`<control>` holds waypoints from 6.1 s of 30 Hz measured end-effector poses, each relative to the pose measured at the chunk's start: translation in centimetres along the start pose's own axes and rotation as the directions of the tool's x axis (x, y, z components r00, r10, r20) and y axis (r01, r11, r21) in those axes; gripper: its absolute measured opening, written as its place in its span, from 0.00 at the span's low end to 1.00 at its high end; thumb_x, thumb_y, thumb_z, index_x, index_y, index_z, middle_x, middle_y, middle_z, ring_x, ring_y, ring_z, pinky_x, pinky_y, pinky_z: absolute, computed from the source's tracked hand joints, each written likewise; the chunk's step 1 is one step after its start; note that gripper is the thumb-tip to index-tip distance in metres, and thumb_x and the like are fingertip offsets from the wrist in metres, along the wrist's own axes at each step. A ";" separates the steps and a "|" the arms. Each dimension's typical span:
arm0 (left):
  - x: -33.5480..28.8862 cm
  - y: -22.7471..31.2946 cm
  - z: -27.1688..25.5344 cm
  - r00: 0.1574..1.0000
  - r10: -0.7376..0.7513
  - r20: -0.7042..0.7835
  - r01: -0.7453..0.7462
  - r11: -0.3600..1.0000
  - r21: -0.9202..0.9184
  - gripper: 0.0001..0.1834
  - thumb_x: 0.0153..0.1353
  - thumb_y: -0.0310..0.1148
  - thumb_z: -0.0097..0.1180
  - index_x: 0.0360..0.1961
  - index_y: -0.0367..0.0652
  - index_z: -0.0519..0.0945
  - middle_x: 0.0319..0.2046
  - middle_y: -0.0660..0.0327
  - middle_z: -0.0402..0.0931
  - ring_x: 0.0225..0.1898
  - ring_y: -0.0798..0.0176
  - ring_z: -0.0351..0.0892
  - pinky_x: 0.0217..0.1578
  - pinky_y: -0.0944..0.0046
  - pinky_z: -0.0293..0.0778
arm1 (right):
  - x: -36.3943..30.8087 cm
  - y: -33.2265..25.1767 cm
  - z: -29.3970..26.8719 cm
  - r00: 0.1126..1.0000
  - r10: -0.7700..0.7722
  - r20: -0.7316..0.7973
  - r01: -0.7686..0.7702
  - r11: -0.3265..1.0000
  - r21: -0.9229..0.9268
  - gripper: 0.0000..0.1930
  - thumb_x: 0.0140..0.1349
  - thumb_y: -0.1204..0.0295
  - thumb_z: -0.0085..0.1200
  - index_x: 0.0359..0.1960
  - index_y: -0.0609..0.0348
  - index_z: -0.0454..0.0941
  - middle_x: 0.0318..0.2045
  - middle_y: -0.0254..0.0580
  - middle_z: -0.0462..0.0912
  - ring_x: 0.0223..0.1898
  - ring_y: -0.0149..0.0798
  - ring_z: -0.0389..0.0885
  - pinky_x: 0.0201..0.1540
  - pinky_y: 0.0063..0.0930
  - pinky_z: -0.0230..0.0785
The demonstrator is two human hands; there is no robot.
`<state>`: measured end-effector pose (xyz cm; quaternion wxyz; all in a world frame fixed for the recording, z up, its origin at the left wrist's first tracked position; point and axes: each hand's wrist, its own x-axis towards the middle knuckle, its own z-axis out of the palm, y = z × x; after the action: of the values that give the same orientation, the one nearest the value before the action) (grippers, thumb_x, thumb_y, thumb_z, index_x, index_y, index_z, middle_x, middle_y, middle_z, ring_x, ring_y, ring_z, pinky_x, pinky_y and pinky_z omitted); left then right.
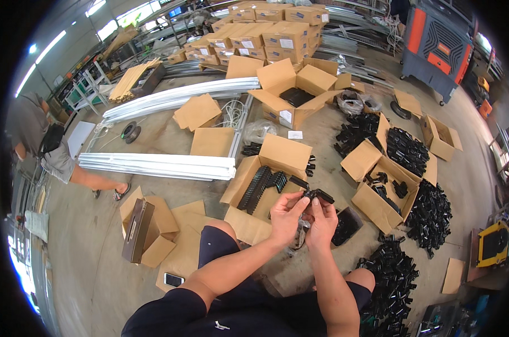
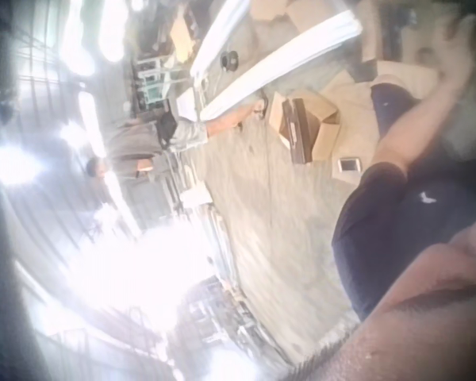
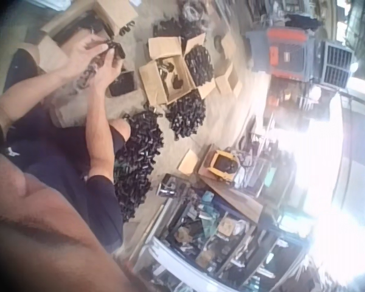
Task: The person assembles joints by picking up black metal T-shaped and L-shaped components and sliding smaller black connecting pieces into them.
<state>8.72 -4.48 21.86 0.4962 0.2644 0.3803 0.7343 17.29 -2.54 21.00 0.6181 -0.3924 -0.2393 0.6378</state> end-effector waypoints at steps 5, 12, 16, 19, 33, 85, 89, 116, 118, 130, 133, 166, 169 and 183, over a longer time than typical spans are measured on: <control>-0.3 0.1 0.3 0.999 -0.044 -0.024 0.044 0.999 -0.014 0.12 0.66 0.23 0.62 0.50 0.34 0.79 0.40 0.57 0.86 0.36 0.71 0.83 0.35 0.69 0.81 | 0.3 0.2 -0.4 1.000 -0.025 0.019 0.025 1.000 0.001 0.04 0.71 0.72 0.58 0.40 0.59 0.80 0.32 0.33 0.84 0.28 0.27 0.80 0.29 0.22 0.71; -0.3 0.2 0.2 0.999 -0.033 0.000 0.033 0.999 -0.025 0.13 0.67 0.24 0.61 0.51 0.33 0.78 0.40 0.57 0.85 0.36 0.70 0.84 0.36 0.70 0.81 | 0.2 0.5 -0.4 0.998 -0.055 0.014 0.054 0.998 0.016 0.04 0.71 0.72 0.57 0.41 0.58 0.80 0.32 0.31 0.83 0.28 0.26 0.78 0.29 0.21 0.70; -0.2 -0.1 0.0 0.999 -0.034 -0.007 0.034 0.999 -0.032 0.13 0.67 0.24 0.61 0.51 0.33 0.78 0.40 0.57 0.85 0.36 0.71 0.83 0.36 0.70 0.81 | 0.2 0.6 -0.1 0.995 -0.089 0.039 0.090 0.996 -0.016 0.04 0.71 0.72 0.57 0.41 0.58 0.80 0.31 0.31 0.82 0.28 0.26 0.78 0.29 0.21 0.70; -0.1 -0.3 0.0 0.999 -0.032 -0.015 0.032 0.998 -0.045 0.13 0.67 0.25 0.61 0.51 0.33 0.78 0.40 0.58 0.85 0.36 0.71 0.83 0.35 0.70 0.81 | 0.4 0.8 -0.4 0.993 -0.106 0.044 0.108 0.993 -0.048 0.04 0.71 0.72 0.57 0.42 0.59 0.79 0.31 0.32 0.82 0.28 0.26 0.78 0.29 0.22 0.71; -0.4 0.0 0.8 0.997 -0.041 -0.063 0.038 0.998 -0.043 0.11 0.66 0.22 0.62 0.49 0.33 0.80 0.41 0.56 0.86 0.38 0.70 0.84 0.40 0.69 0.82 | 0.2 0.7 -0.1 0.992 -0.123 0.012 0.123 0.992 0.004 0.05 0.71 0.72 0.58 0.40 0.61 0.81 0.32 0.34 0.84 0.28 0.26 0.80 0.30 0.22 0.73; 0.6 1.8 0.0 0.995 -0.086 -0.051 0.083 0.995 -0.061 0.10 0.69 0.28 0.60 0.49 0.38 0.77 0.43 0.54 0.83 0.38 0.62 0.84 0.40 0.64 0.81 | 0.5 0.2 -0.3 0.995 -0.089 0.034 0.092 0.993 -0.078 0.14 0.70 0.73 0.57 0.55 0.63 0.78 0.42 0.35 0.84 0.37 0.25 0.80 0.36 0.23 0.72; 1.1 4.5 -0.9 0.947 -0.312 0.080 0.320 0.936 -0.146 0.14 0.71 0.38 0.57 0.51 0.41 0.77 0.41 0.51 0.83 0.33 0.63 0.81 0.32 0.69 0.77 | 1.3 -1.8 -1.1 0.919 -0.307 0.248 0.362 0.905 -0.222 0.20 0.68 0.74 0.55 0.61 0.60 0.76 0.49 0.39 0.82 0.49 0.32 0.78 0.51 0.30 0.72; -3.3 6.6 -4.9 0.953 -0.182 0.242 0.062 0.899 0.434 0.22 0.65 0.20 0.61 0.60 0.34 0.75 0.47 0.59 0.82 0.45 0.69 0.81 0.47 0.67 0.75 | -2.9 -3.7 -0.7 0.650 -0.299 0.699 0.760 0.284 -0.585 0.21 0.62 0.61 0.63 0.53 0.58 0.79 0.41 0.50 0.85 0.35 0.50 0.86 0.34 0.37 0.78; -3.4 7.1 -4.6 0.948 -0.186 0.257 0.062 0.902 0.427 0.26 0.65 0.18 0.61 0.63 0.33 0.71 0.50 0.55 0.82 0.48 0.66 0.81 0.51 0.66 0.76 | -3.2 -3.9 -0.5 0.656 -0.306 0.690 0.754 0.290 -0.589 0.20 0.63 0.62 0.63 0.53 0.59 0.79 0.40 0.49 0.86 0.34 0.51 0.87 0.34 0.37 0.78; -3.4 7.1 -4.7 0.933 -0.158 0.322 0.014 0.914 0.406 0.40 0.62 0.14 0.60 0.73 0.36 0.57 0.49 0.56 0.80 0.50 0.65 0.81 0.52 0.66 0.77 | -4.3 -3.0 0.0 0.743 -0.380 0.551 0.669 0.462 -0.582 0.15 0.66 0.69 0.58 0.52 0.60 0.80 0.32 0.48 0.85 0.30 0.47 0.87 0.34 0.36 0.77; -3.7 7.0 -4.6 0.936 -0.153 0.317 0.010 0.912 0.411 0.40 0.63 0.14 0.59 0.73 0.36 0.56 0.49 0.57 0.80 0.50 0.66 0.81 0.52 0.66 0.77 | -4.7 -3.4 0.1 0.760 -0.375 0.530 0.648 0.500 -0.575 0.15 0.67 0.68 0.57 0.52 0.60 0.80 0.33 0.50 0.85 0.32 0.49 0.86 0.37 0.37 0.77; 6.0 18.2 -12.2 0.928 -0.265 0.261 0.173 0.928 0.329 0.26 0.69 0.24 0.55 0.67 0.35 0.65 0.49 0.54 0.79 0.50 0.57 0.81 0.56 0.58 0.76 | -3.3 -18.4 -6.7 0.873 0.127 0.472 0.456 0.133 -0.880 0.15 0.66 0.67 0.61 0.49 0.65 0.82 0.38 0.43 0.87 0.38 0.35 0.83 0.45 0.30 0.75; 9.1 13.7 -12.8 0.887 -0.367 0.281 0.246 0.889 0.385 0.27 0.70 0.28 0.55 0.68 0.32 0.65 0.51 0.54 0.79 0.51 0.60 0.80 0.56 0.60 0.75 | 2.0 -14.2 -9.4 0.906 0.292 0.306 0.283 0.119 -0.952 0.15 0.68 0.65 0.59 0.48 0.65 0.82 0.33 0.39 0.85 0.37 0.33 0.81 0.43 0.29 0.74; 13.8 -6.6 -18.1 0.640 -0.750 0.165 0.678 0.653 0.338 0.22 0.66 0.25 0.62 0.61 0.35 0.75 0.51 0.56 0.82 0.53 0.61 0.79 0.58 0.57 0.74 | 14.4 16.9 -18.0 0.573 0.675 0.465 0.448 0.216 -0.867 0.10 0.56 0.70 0.58 0.36 0.59 0.85 0.36 0.52 0.85 0.42 0.55 0.84 0.45 0.45 0.77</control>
<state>-6.75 4.42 6.23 0.7605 0.2549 0.4642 0.3758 22.50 6.22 -5.75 -0.0162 -0.3643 -0.7921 0.4896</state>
